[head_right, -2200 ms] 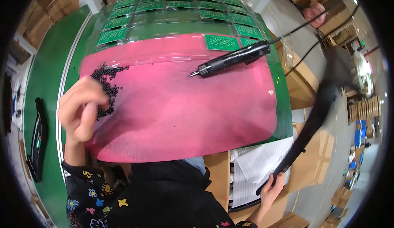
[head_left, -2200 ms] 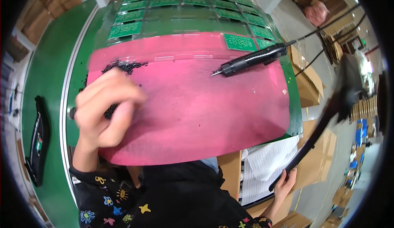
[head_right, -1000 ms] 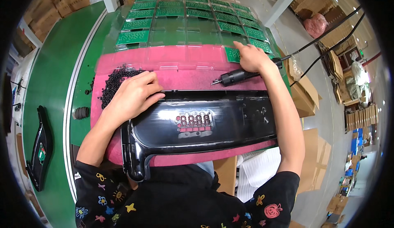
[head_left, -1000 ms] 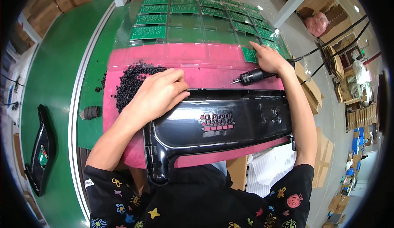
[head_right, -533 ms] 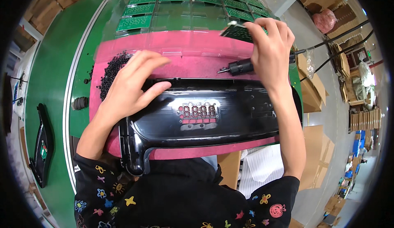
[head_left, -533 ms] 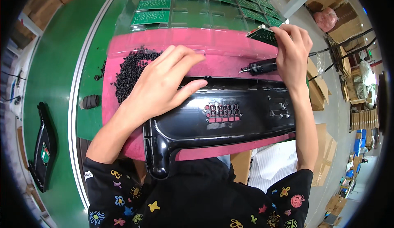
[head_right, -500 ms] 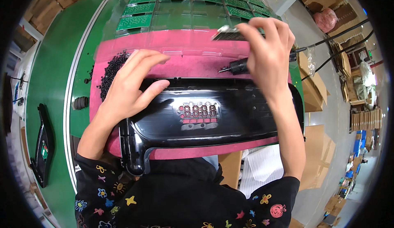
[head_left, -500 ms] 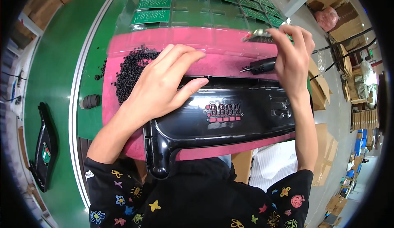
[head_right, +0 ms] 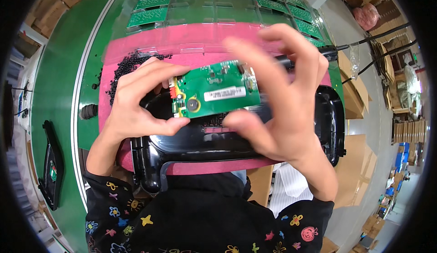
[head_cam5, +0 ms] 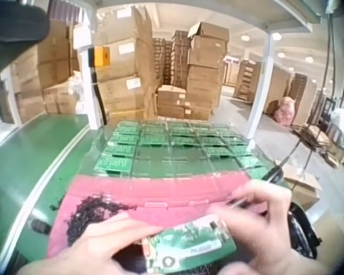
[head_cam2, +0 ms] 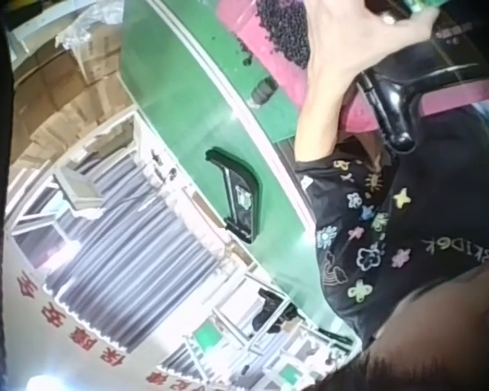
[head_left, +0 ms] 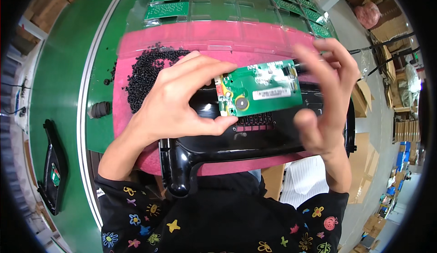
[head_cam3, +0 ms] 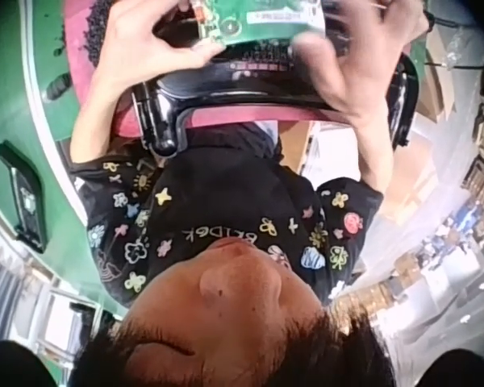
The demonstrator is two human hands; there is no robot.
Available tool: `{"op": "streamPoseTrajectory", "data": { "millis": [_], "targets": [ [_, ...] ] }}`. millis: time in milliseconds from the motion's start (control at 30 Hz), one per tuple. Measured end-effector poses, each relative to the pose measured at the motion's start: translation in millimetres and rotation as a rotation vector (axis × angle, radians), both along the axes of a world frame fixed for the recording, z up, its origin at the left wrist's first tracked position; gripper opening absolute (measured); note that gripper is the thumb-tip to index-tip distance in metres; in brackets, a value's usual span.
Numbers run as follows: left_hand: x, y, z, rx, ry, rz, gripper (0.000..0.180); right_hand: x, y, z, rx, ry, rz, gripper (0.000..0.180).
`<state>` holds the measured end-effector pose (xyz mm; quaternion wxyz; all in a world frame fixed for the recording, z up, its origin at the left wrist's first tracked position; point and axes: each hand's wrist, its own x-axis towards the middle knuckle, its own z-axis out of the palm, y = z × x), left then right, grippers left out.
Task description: Assembling a circuit board into a plastic housing using an electric screwdriver.
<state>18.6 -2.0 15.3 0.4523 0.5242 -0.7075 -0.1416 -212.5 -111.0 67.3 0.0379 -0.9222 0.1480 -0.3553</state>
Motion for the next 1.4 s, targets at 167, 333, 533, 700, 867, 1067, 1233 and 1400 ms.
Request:
{"op": "streamPoseTrajectory", "data": {
  "millis": [167,333,533,700,867,1067,1233,1400],
  "targets": [
    [-1.8,3.1,-2.7,-0.154,-0.188,-0.194,0.063,-24.9,3.9,-14.8,0.607,0.277,-0.043,0.029],
    [-3.0,3.6,-10.0,-0.001,-0.206,-0.402,0.065,-54.8,18.3,-35.8,0.933,0.243,0.08,0.019],
    [-7.0,4.3,-19.9,0.048,-0.237,-0.416,0.066,-66.8,27.5,-45.2,1.052,0.231,0.037,0.033],
    [-7.8,2.5,-19.8,0.099,-0.23,-0.378,0.064,-65.8,17.0,-54.2,0.933,0.207,0.078,0.06],
    [-11.7,-0.6,-21.4,0.271,-0.301,-0.205,0.066,-54.1,-7.5,-73.5,0.699,0.172,0.089,0.057],
    [-14.1,-0.1,-22.0,0.326,-0.353,-0.191,0.063,-49.8,-7.1,-80.0,0.69,0.242,0.04,0.06],
    [-16.6,-2.7,-21.8,0.328,-0.362,-0.183,0.063,-49.1,-8.9,-80.0,0.686,0.249,0.056,0.057],
    [-17.0,-3.1,-20.7,0.345,-0.385,-0.176,0.063,-48.6,-8.7,-78.6,0.67,0.26,0.054,0.058]
  ]
}}
